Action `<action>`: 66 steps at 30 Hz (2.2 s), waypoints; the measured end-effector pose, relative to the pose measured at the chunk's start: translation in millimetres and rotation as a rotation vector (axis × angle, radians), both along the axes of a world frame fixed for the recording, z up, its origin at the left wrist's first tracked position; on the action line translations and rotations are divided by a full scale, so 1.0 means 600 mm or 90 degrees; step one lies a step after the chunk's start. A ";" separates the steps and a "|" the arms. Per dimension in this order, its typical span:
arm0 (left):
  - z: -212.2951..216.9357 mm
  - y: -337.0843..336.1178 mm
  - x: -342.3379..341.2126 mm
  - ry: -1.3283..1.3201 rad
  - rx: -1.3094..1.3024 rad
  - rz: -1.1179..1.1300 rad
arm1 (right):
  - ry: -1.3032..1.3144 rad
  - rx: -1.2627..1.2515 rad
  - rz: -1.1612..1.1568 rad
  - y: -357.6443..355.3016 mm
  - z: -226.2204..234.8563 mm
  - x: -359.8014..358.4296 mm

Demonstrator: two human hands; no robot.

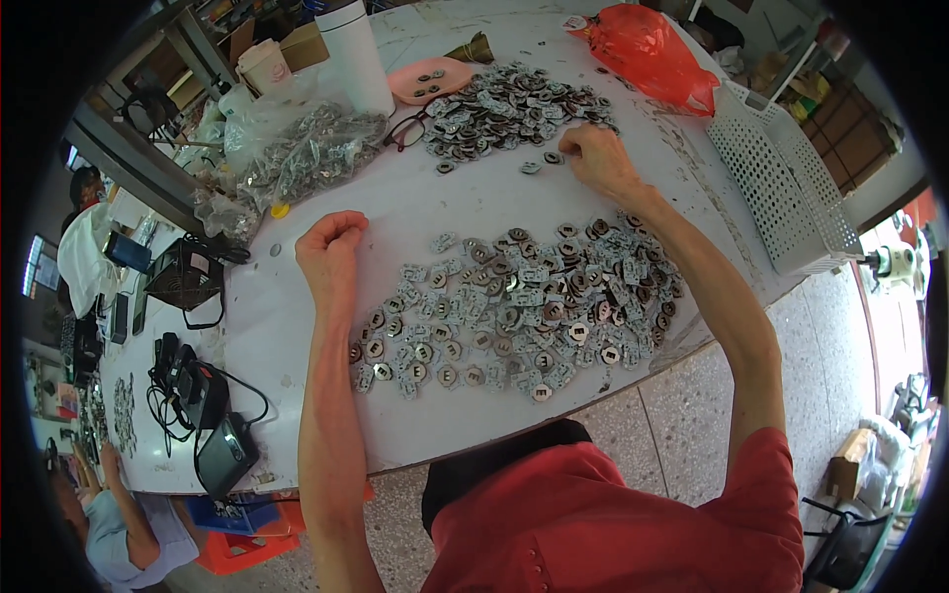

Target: The person sorts small metal buckle-like parts on a white table by hand.

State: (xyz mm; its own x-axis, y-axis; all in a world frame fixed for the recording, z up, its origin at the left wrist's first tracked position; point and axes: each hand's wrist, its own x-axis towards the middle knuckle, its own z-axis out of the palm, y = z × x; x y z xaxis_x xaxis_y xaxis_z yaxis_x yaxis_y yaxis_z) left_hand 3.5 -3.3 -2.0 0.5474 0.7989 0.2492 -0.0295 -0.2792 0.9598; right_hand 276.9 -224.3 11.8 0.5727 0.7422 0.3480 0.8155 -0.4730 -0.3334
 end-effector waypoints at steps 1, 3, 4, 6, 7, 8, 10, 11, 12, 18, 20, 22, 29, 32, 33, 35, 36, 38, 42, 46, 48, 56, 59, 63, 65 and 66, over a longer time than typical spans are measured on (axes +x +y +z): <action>0.000 0.000 0.000 0.002 0.000 0.001 | 0.019 0.039 0.014 0.000 0.000 -0.001; 0.002 -0.001 0.000 0.004 -0.003 0.001 | 0.039 0.077 0.028 0.002 -0.005 -0.003; 0.003 -0.001 0.001 0.006 -0.003 0.001 | 0.016 0.057 0.059 0.006 -0.015 -0.005; 0.000 0.002 0.002 0.005 0.000 -0.001 | -0.003 0.035 0.094 0.015 -0.012 -0.026; -0.002 0.003 0.004 0.002 0.005 -0.005 | 0.010 0.012 0.118 0.014 -0.010 -0.038; 0.001 0.002 0.005 0.006 0.004 -0.003 | 0.025 -0.013 0.142 0.014 -0.002 -0.055; 0.010 -0.003 0.004 0.012 0.006 0.008 | 0.024 -0.014 0.179 0.026 0.005 -0.085; 0.009 0.000 -0.001 0.017 0.008 0.010 | 0.018 -0.013 0.218 0.031 0.009 -0.099; 0.004 0.004 -0.001 0.015 0.009 0.011 | 0.021 -0.010 0.219 0.031 0.012 -0.112; -0.004 0.007 -0.004 0.041 0.102 0.040 | 0.063 -0.097 0.439 0.013 0.051 -0.199; -0.004 0.000 0.003 0.043 0.107 0.057 | 0.149 -0.059 0.344 0.013 0.051 -0.203; -0.004 0.002 -0.002 0.034 0.100 0.040 | 0.091 -0.014 0.329 0.019 0.040 -0.177; 0.000 0.007 -0.003 0.017 0.030 0.015 | -0.014 -0.047 0.271 0.057 0.007 -0.168; -0.001 0.006 0.001 0.005 0.001 0.006 | 0.063 -0.055 0.354 0.049 0.022 -0.193; -0.002 0.004 0.004 0.003 -0.006 0.003 | 0.092 -0.073 0.396 0.047 0.027 -0.194; 0.000 0.003 0.009 0.000 0.003 -0.009 | 0.110 -0.070 0.354 0.048 0.024 -0.182; 0.000 0.003 0.009 0.004 0.011 -0.010 | 0.075 -0.028 0.322 0.050 0.023 -0.173; 0.004 0.005 -0.004 0.022 0.039 -0.008 | 0.032 0.015 0.271 0.058 0.019 -0.173; 0.009 -0.005 -0.005 0.060 0.036 0.004 | 0.019 -0.047 0.333 0.045 0.018 -0.177; 0.012 -0.005 -0.008 0.022 0.011 -0.009 | 0.092 0.158 0.144 0.013 0.003 -0.053; 0.018 -0.011 -0.002 0.041 0.026 -0.010 | -0.010 0.127 -0.009 -0.028 -0.008 0.057; 0.015 -0.005 -0.001 0.038 0.024 -0.005 | 0.083 0.021 -0.087 -0.067 -0.009 0.093; 0.013 -0.007 -0.003 0.046 0.019 0.000 | 0.119 0.056 -0.045 -0.058 -0.002 0.084; 0.012 -0.008 0.002 0.032 0.003 0.000 | 0.078 0.001 -0.061 -0.048 -0.006 0.094; 0.012 -0.008 0.002 0.034 0.006 0.001 | 0.049 -0.020 -0.059 -0.047 -0.006 0.091; 0.012 -0.007 0.001 0.037 0.009 0.001 | 0.038 -0.023 -0.052 -0.047 -0.004 0.085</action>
